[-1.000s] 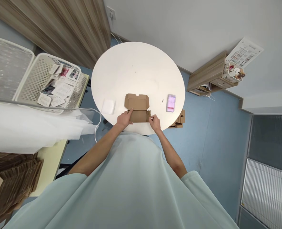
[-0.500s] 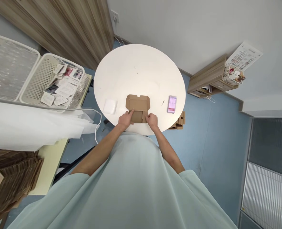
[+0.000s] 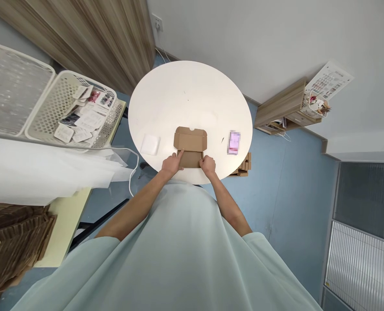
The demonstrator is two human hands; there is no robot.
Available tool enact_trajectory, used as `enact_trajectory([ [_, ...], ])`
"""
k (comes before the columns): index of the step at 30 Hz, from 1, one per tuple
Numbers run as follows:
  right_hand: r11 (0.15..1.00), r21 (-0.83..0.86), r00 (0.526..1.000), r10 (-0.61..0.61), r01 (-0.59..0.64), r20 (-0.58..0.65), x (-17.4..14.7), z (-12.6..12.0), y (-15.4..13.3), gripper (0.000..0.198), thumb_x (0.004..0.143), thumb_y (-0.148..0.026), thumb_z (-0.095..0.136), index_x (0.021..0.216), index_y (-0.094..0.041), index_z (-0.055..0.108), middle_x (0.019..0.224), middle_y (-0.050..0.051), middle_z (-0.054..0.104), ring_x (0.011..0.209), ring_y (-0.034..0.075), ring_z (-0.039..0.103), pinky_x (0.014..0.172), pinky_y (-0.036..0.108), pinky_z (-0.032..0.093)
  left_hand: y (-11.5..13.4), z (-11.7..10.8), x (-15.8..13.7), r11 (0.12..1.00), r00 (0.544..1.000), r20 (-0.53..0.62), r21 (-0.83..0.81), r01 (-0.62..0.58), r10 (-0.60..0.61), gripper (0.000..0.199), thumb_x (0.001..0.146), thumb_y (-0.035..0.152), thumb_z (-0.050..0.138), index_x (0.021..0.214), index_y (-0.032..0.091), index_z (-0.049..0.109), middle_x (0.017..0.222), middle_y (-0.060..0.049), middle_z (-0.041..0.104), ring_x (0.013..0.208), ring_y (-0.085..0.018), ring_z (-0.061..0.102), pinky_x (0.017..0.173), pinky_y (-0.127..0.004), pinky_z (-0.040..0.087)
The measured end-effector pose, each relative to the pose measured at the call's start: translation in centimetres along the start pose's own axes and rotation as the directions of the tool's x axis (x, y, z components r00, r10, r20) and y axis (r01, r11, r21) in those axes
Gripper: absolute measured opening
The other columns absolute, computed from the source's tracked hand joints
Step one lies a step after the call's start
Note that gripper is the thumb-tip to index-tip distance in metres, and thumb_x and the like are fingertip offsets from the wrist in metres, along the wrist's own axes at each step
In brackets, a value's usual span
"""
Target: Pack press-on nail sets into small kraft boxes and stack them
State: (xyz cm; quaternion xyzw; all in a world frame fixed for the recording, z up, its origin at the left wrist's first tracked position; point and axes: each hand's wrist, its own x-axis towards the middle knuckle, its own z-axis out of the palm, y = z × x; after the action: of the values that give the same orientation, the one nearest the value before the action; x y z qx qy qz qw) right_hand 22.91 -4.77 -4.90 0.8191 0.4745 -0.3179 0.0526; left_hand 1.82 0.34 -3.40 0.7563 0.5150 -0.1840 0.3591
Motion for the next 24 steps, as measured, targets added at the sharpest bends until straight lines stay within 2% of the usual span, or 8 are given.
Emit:
enact_trajectory([
  [4,0.999,0.035,0.999,0.035,-0.034,-0.023,-0.6,-1.2,0.6,0.026,0.109,-0.041,0.058,0.103,-0.020,0.071,0.107,0.016,0.080,0.102,0.033,0.076,0.080,0.038,0.054,-1.4,0.5,-1.5,0.997,0.997,-0.076,-0.072,-0.021,0.015,0.093,0.103,0.050,0.066,0.180,0.028,0.018,0.138,-0.021,0.064,0.123,-0.039,0.068,0.097,-0.043,0.057],
  [6,0.997,0.070,0.997,0.048,-0.044,-0.055,-1.1,-2.0,1.2,0.027,0.110,-0.043,0.058,0.107,-0.020,0.071,0.110,0.015,0.081,0.105,0.031,0.076,0.082,0.037,0.053,-2.6,0.5,-2.1,0.989,0.984,-0.171,-0.146,0.023,-0.048,0.082,0.108,0.051,0.055,0.178,0.022,0.024,0.140,-0.021,0.064,0.125,-0.039,0.068,0.099,-0.043,0.058],
  [9,0.993,0.104,0.994,0.064,-0.054,-0.092,-2.0,-3.2,1.9,0.025,0.111,-0.042,0.058,0.107,-0.021,0.071,0.110,0.011,0.082,0.104,0.028,0.076,0.082,0.034,0.051,-4.9,-0.3,-2.0,0.952,0.914,-0.333,-0.273,0.141,-0.231,0.070,0.110,0.047,0.047,0.170,0.012,0.037,0.149,-0.026,0.059,0.132,-0.041,0.065,0.104,-0.047,0.057],
  [12,0.993,0.097,0.990,0.081,-0.070,-0.113,-2.6,-4.0,2.1,0.024,0.111,-0.041,0.059,0.104,-0.022,0.071,0.109,0.009,0.083,0.102,0.025,0.076,0.080,0.031,0.049,-7.1,-1.6,-0.8,0.896,0.826,-0.408,-0.376,0.237,-0.389,0.064,0.108,0.040,0.052,0.161,0.006,0.046,0.156,-0.031,0.052,0.137,-0.045,0.062,0.110,-0.053,0.056],
  [14,0.993,0.085,0.989,0.092,-0.083,-0.116,-2.8,-4.3,1.9,0.023,0.111,-0.040,0.059,0.101,-0.022,0.071,0.108,0.008,0.083,0.101,0.025,0.076,0.078,0.030,0.048,-8.2,-2.4,0.4,0.861,0.785,-0.420,-0.431,0.269,-0.455,0.061,0.105,0.035,0.057,0.158,0.006,0.047,0.159,-0.032,0.049,0.142,-0.046,0.059,0.114,-0.055,0.054],
  [17,0.993,0.076,0.988,0.094,-0.085,-0.120,-3.0,-4.6,1.5,0.023,0.111,-0.039,0.060,0.099,-0.022,0.071,0.107,0.008,0.083,0.100,0.024,0.077,0.077,0.030,0.048,-9.0,-3.2,2.0,0.809,0.753,-0.378,-0.483,0.335,-0.538,0.064,0.099,0.030,0.067,0.154,0.003,0.048,0.158,-0.035,0.049,0.144,-0.048,0.056,0.114,-0.058,0.053],
  [21,0.994,0.080,0.988,0.087,-0.077,-0.129,-3.3,-4.7,1.2,0.024,0.110,-0.039,0.060,0.099,-0.022,0.072,0.108,0.009,0.083,0.098,0.024,0.077,0.078,0.031,0.049,-9.5,-3.5,3.2,0.777,0.737,-0.340,-0.496,0.387,-0.584,0.069,0.092,0.028,0.075,0.149,0.001,0.048,0.152,-0.036,0.056,0.138,-0.047,0.060,0.114,-0.058,0.053],
  [24,0.994,0.094,0.987,0.075,-0.062,-0.140,-3.4,-4.7,1.0,0.024,0.110,-0.039,0.060,0.099,-0.022,0.073,0.107,0.009,0.083,0.097,0.025,0.077,0.080,0.032,0.050,-9.8,-3.6,3.3,0.803,0.735,-0.382,-0.466,0.371,-0.561,0.071,0.091,0.034,0.079,0.145,0.000,0.050,0.148,-0.036,0.057,0.140,-0.048,0.057,0.116,-0.058,0.050],
])
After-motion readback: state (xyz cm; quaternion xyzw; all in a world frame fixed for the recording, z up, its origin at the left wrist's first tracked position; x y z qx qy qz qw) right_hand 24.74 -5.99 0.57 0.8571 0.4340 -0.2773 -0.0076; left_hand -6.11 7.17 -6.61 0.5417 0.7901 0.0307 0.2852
